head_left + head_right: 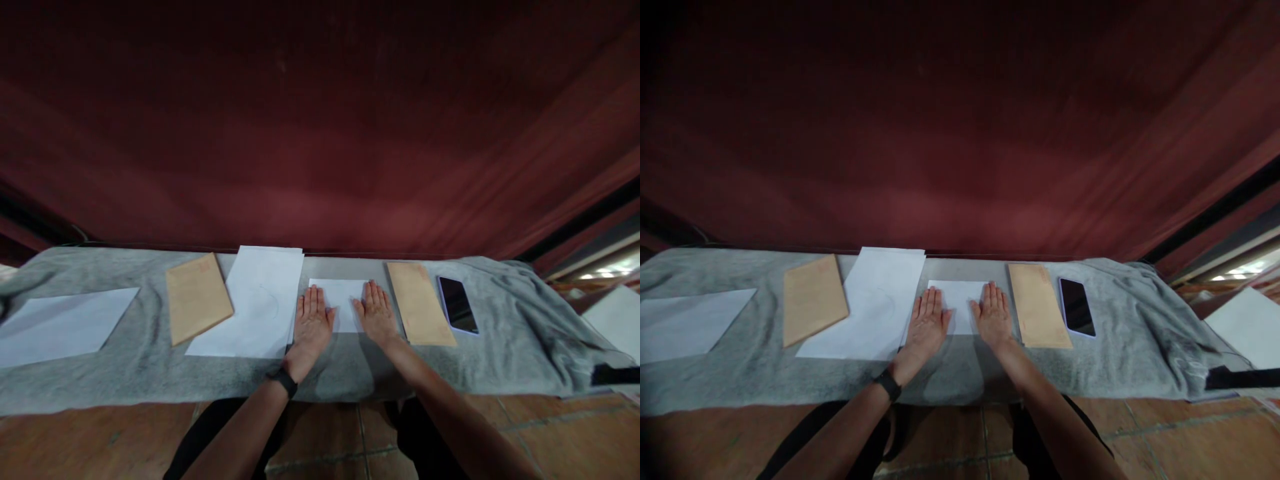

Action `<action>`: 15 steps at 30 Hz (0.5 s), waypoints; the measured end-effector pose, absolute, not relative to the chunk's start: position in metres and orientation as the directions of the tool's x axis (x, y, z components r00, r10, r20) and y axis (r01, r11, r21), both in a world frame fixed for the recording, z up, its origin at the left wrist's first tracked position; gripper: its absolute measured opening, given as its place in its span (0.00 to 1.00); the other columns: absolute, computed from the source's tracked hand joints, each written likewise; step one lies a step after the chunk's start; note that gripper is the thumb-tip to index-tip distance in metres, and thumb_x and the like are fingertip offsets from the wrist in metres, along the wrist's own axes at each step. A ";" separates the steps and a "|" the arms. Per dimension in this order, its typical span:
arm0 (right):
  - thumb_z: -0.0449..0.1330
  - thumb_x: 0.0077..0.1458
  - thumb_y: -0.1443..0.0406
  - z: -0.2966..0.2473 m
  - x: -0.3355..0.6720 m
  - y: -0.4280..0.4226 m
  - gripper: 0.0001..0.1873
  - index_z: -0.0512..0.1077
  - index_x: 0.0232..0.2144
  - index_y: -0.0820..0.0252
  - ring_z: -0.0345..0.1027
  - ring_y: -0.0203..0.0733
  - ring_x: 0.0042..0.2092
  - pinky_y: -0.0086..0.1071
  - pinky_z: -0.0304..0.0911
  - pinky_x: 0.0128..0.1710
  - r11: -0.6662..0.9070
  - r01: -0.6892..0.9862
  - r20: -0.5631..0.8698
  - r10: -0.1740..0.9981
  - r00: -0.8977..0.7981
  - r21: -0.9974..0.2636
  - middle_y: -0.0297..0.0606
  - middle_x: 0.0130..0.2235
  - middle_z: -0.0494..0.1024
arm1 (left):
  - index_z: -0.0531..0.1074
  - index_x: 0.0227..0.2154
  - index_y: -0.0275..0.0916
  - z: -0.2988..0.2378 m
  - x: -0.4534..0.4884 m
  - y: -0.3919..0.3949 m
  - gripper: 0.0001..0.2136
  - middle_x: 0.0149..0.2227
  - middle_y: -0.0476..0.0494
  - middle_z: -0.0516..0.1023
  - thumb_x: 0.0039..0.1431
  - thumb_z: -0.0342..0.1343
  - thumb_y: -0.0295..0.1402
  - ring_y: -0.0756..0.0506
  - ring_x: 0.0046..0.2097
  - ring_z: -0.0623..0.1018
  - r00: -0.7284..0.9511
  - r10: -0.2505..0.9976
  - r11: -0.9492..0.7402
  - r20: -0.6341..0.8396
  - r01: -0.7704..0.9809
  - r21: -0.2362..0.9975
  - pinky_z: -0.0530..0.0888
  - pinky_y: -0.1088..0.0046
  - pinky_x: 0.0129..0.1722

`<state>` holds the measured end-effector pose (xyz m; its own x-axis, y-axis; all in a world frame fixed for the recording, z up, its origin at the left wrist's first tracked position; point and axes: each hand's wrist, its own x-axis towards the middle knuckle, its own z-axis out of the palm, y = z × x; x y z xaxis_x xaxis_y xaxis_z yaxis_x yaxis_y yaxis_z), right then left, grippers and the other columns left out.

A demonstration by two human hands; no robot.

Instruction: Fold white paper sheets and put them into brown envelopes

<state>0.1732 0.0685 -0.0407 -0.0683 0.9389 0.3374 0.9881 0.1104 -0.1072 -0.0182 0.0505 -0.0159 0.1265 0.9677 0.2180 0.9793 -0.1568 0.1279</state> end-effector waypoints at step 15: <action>0.37 0.73 0.61 -0.032 0.142 0.042 0.29 0.58 0.68 0.70 0.48 0.47 0.72 0.48 0.48 0.69 0.346 0.922 0.323 0.904 -0.278 -0.173 0.51 0.69 0.59 | 0.56 0.68 0.30 -0.026 0.008 0.046 0.26 0.71 0.34 0.55 0.69 0.39 0.28 0.40 0.73 0.52 0.333 0.922 -0.356 0.195 0.929 0.097 0.53 0.54 0.71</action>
